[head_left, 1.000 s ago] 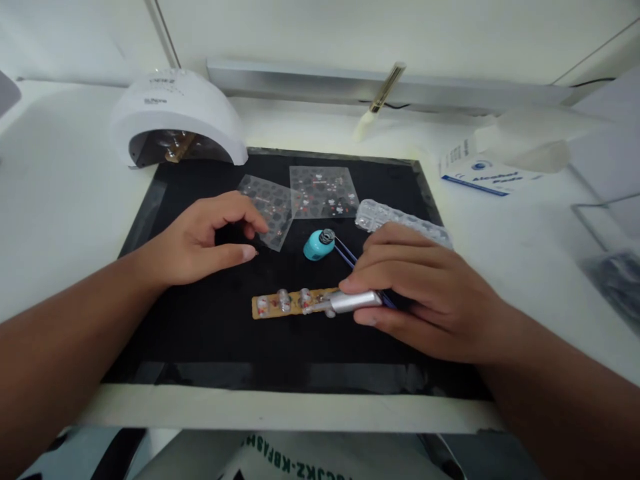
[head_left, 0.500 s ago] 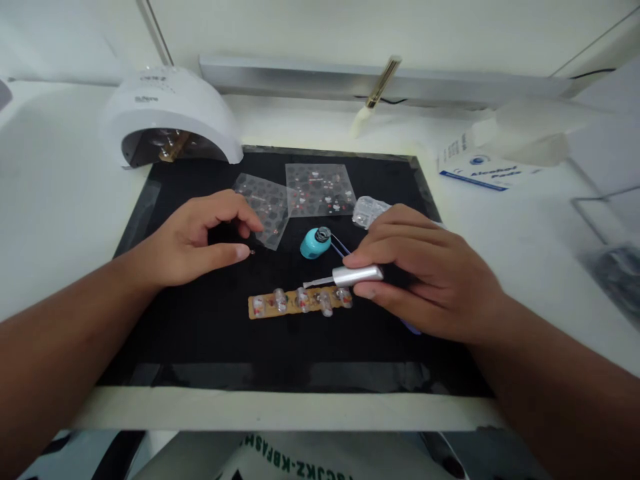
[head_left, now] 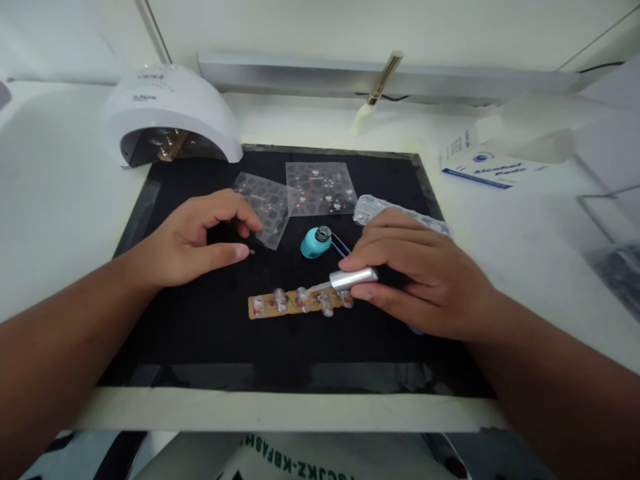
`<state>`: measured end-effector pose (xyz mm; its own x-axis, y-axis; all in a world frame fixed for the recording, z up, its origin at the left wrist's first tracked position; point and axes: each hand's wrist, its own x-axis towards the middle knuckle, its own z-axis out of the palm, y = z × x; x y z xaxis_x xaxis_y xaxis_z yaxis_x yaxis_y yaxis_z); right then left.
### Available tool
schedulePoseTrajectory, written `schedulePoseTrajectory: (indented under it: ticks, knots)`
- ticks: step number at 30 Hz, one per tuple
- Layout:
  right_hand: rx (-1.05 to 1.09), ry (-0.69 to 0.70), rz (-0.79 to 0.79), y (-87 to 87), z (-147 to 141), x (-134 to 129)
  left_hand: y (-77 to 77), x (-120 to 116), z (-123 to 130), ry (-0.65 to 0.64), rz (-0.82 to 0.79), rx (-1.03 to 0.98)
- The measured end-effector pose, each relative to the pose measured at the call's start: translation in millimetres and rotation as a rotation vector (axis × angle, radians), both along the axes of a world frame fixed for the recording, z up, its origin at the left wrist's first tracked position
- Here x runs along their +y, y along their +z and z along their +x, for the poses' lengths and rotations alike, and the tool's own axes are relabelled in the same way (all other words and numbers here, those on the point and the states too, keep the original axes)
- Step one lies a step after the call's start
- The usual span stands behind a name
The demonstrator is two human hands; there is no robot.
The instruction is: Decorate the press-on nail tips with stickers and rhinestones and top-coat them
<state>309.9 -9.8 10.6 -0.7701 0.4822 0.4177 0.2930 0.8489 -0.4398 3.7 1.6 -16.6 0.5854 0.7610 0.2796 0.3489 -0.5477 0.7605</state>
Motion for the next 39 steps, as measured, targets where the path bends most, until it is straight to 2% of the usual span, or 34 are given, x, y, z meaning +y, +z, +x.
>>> schedulePoseTrajectory:
  ticks: [7, 10, 19, 27, 35, 39]
  knots:
    - [0.069, 0.085, -0.107, 2.4, 3.7, -0.8, -0.5, -0.1, -0.3, -0.004, -0.004, 0.014]
    - [0.056, 0.105, -0.098, 1.2, 1.6, -2.0, 0.2, 0.1, -0.3, -0.005, 0.004, 0.020]
    - [0.020, 0.033, -0.028, -3.0, 2.7, 3.1, -0.1, -0.7, -1.9, -0.010, 0.002, 0.017]
    - [0.084, 0.089, -0.145, -1.2, 3.1, 2.2, 1.9, -0.6, 0.3, -0.002, 0.007, 0.028]
    - [0.056, -0.047, -0.076, -3.5, -1.8, 1.6, 1.6, -0.3, 1.0, 0.003, 0.009, 0.022]
    - [0.080, -0.024, -0.096, 0.0, 1.1, 1.5, 1.8, -0.6, 1.6, 0.011, 0.007, 0.020]
